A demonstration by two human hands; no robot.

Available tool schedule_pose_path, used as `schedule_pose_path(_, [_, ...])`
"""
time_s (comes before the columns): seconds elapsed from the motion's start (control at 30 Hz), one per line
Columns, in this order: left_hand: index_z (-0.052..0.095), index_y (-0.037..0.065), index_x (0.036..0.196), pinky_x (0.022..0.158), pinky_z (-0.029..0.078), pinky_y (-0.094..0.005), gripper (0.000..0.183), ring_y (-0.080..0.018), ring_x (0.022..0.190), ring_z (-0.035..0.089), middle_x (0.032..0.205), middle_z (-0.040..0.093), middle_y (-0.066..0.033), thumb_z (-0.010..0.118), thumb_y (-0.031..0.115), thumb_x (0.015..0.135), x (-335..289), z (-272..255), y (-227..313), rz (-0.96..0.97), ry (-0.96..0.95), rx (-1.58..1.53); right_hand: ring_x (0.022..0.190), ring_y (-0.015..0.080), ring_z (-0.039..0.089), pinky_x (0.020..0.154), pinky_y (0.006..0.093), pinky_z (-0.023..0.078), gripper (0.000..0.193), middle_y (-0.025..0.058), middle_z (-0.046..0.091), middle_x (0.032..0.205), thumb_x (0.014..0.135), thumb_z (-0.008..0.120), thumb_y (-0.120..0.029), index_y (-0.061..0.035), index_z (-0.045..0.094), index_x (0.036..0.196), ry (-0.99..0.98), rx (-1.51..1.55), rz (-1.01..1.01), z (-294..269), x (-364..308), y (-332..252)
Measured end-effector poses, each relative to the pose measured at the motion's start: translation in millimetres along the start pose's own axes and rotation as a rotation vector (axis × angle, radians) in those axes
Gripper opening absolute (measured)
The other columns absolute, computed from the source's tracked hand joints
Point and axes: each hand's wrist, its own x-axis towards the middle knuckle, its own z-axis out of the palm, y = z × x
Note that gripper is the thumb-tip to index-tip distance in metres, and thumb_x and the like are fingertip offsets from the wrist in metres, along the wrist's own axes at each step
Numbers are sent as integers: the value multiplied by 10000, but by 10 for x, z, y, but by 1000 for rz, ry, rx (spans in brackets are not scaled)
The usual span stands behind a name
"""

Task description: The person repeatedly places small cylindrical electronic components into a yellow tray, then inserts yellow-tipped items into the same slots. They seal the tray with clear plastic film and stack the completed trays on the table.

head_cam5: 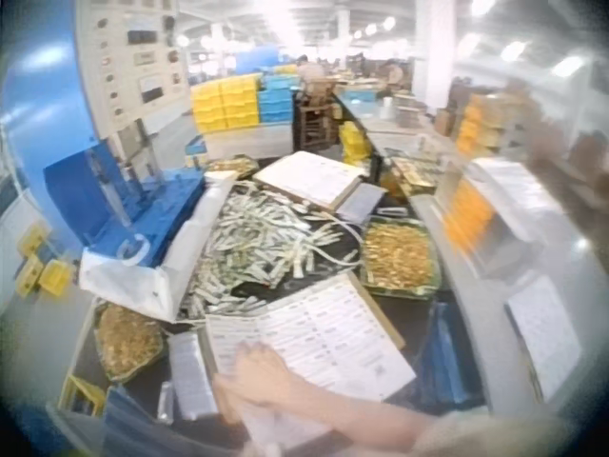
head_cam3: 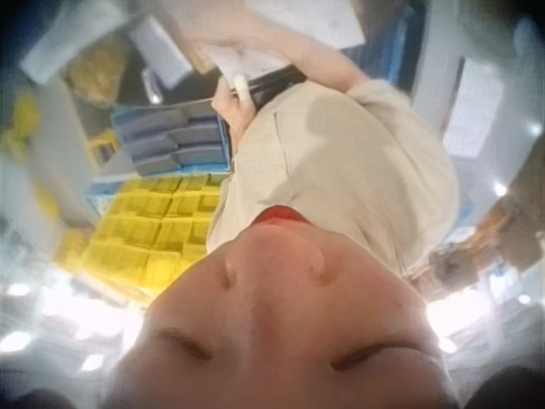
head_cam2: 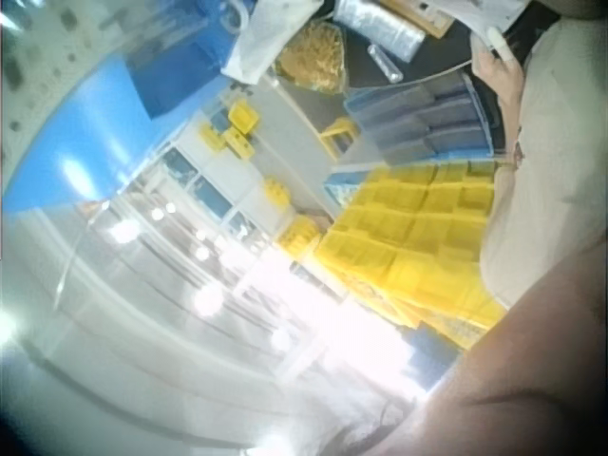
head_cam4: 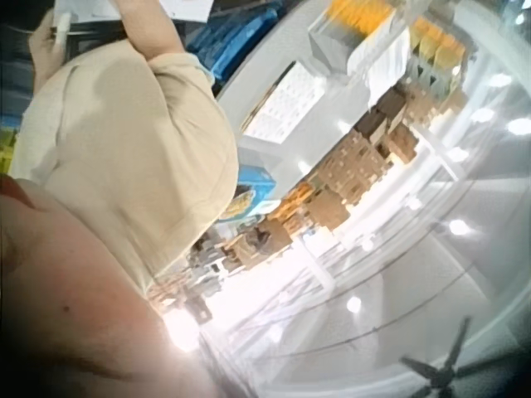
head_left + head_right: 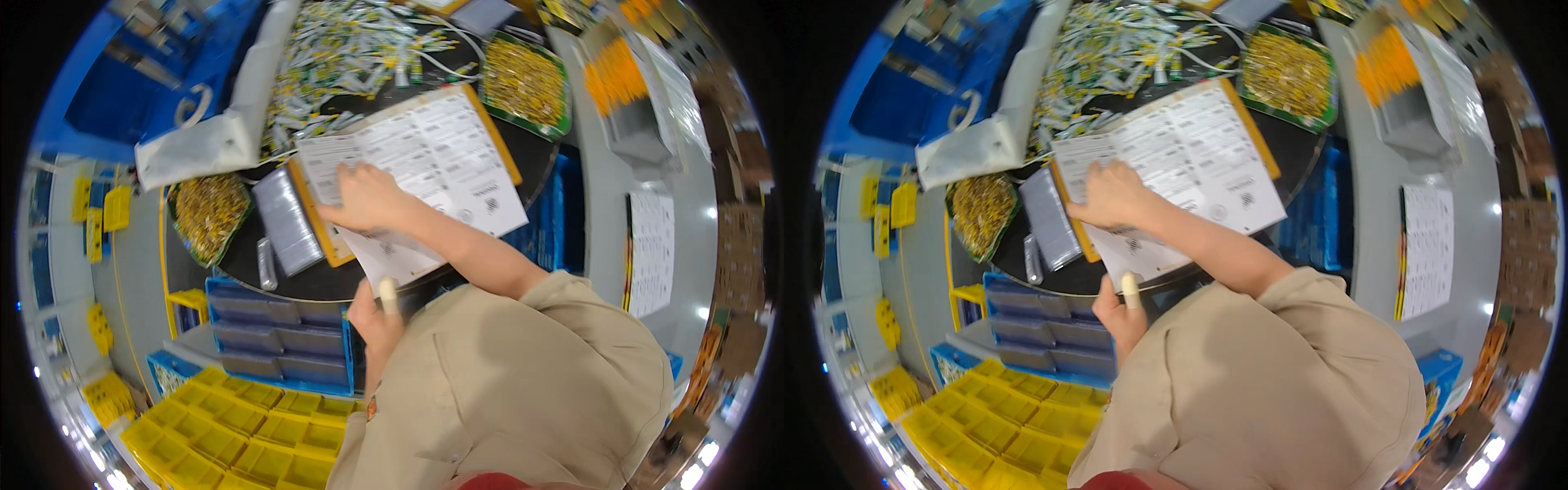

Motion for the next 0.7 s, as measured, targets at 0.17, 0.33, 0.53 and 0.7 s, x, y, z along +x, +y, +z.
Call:
schedule_pose_path(0.17, [629, -17, 1193, 980, 443, -413, 360, -394, 1053, 599, 1127, 648, -200, 644, 45, 838, 355, -356, 15, 384, -504, 8, 795, 405, 642, 720, 461, 502, 397, 250, 644, 839, 866, 551, -305, 67, 609, 992, 239, 20, -176, -1279, -455, 827])
schedule_pose_path(0.33, [595, 15, 1166, 954, 411, -457, 369, -385, 1101, 507, 1140, 569, -179, 712, 154, 845, 714, -885, -942, 348, -6, 741, 979, 148, 631, 853, 268, 497, 418, 66, 664, 1122, 990, 566, -344, -21, 609, 1252, 1112, 686, 143, -1799, -2947, 2226])
schedule_pose_path(0.53, [578, 14, 1039, 874, 421, -457, 207, -362, 1011, 512, 1041, 553, -154, 678, 68, 867, 779, -1011, -1748, 369, 147, 790, 849, 177, 618, 767, 302, 494, 386, 101, 686, 992, 1021, 477, -297, 22, 669, 1124, 1982, 321, 810, -989, -5084, 3786])
schedule_pose_path(0.7, [601, 22, 928, 829, 459, -435, 166, -330, 952, 543, 997, 581, -127, 720, 27, 811, 884, -1056, -1635, 501, 128, 825, 831, 290, 668, 763, 403, 536, 429, 172, 709, 970, 967, 501, -352, 14, 692, 1084, 1859, 0, 1448, 75, -6179, 4997])
